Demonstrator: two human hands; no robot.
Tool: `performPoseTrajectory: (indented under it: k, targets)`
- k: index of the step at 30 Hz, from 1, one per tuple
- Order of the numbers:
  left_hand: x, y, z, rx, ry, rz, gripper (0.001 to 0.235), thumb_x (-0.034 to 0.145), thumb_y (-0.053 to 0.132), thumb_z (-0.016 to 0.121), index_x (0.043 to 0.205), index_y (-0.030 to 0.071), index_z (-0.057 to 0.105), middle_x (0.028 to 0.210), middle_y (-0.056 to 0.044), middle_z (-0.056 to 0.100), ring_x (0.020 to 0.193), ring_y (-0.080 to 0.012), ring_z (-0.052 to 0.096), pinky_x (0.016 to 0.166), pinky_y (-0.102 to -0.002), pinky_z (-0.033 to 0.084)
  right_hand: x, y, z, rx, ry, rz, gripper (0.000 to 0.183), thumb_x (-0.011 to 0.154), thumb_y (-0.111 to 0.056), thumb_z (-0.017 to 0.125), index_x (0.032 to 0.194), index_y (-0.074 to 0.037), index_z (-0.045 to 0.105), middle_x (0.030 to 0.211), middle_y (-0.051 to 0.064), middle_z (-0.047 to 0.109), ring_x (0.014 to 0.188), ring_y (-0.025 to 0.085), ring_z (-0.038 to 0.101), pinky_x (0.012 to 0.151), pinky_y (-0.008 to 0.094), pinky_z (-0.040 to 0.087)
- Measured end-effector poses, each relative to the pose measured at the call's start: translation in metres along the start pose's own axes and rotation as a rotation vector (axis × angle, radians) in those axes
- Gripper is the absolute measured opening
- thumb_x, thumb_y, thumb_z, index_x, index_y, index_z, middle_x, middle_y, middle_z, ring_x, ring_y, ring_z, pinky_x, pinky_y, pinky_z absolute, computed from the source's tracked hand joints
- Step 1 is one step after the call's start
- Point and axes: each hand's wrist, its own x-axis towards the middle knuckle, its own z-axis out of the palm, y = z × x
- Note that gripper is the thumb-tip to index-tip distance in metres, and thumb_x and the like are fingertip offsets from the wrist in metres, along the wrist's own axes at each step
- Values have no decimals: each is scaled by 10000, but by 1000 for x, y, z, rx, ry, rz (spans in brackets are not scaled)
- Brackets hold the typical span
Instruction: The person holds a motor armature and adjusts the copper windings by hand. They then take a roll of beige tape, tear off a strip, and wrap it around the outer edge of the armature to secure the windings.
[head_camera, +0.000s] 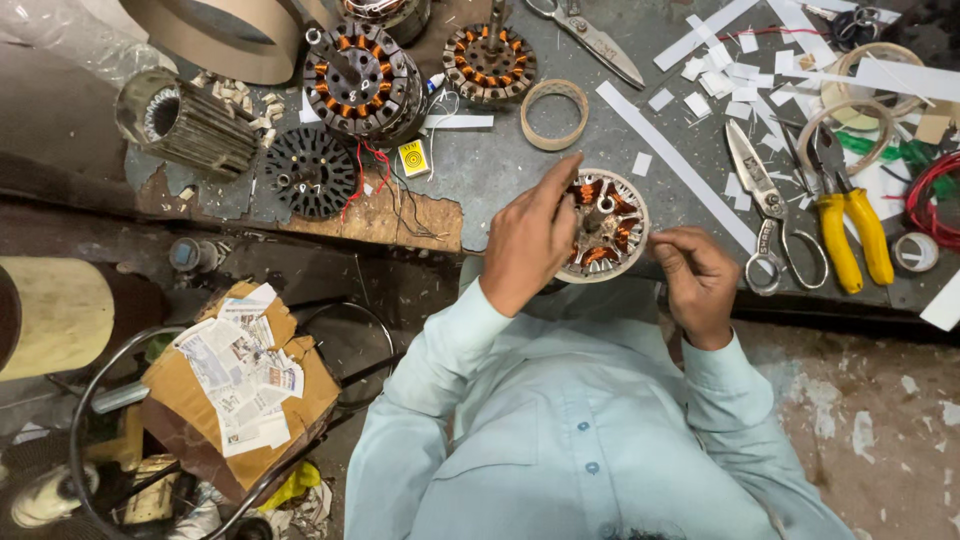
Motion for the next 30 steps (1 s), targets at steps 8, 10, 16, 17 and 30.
performPoseTrajectory:
  k: [8, 10, 16, 17, 30]
  targets:
    - [-5, -46, -21, -473, 38, -110, 378, 1075, 185, 576, 1432, 66, 533, 1317, -131, 716, 1208, -250, 715, 1014, -341, 564, -8, 28, 8, 272, 86, 167, 177, 1087, -70, 628, 1223, 41, 643, 1054, 95, 702, 909, 141, 669, 816, 288, 564]
    - [-2, -54, -19, -342, 67, -89, 267, 1048, 154, 652, 1299, 64, 656, 1227, -127, 764, 1127, -248, 753, 979, -332, 581, -11, 37, 11, 265, 92, 198, 178, 1093, -73, 623, 1227, 43, 637, 1007, 93, 705, 871, 139, 662, 786, 286, 559]
    - [32, -73, -6, 124, 161, 171, 241, 920, 55, 720, 1159, 88, 735, 1166, -89, 745, 1050, -302, 720, 927, -357, 573, -11, 48, 22, -101, 191, 9, 111, 1078, -31, 659, 1143, 53, 689, 1023, 109, 707, 868, 149, 648, 786, 286, 541]
    - [40, -76, -1, 147, 139, 248, 328, 879, 16, 687, 1200, 73, 723, 1210, -105, 724, 1088, -320, 705, 946, -369, 569, -9, 48, 23, -107, 193, 0, 107, 1065, -20, 658, 1137, 52, 691, 1018, 115, 711, 862, 158, 651, 785, 287, 540]
    - [44, -133, 7, -850, 40, -422, 227, 940, 21, 676, 1158, 77, 710, 988, -91, 722, 808, -181, 633, 675, -312, 500, 6, 31, 29, -256, 181, -94, 92, 941, 60, 688, 1033, 56, 699, 940, 177, 710, 831, 250, 693, 764, 325, 540]
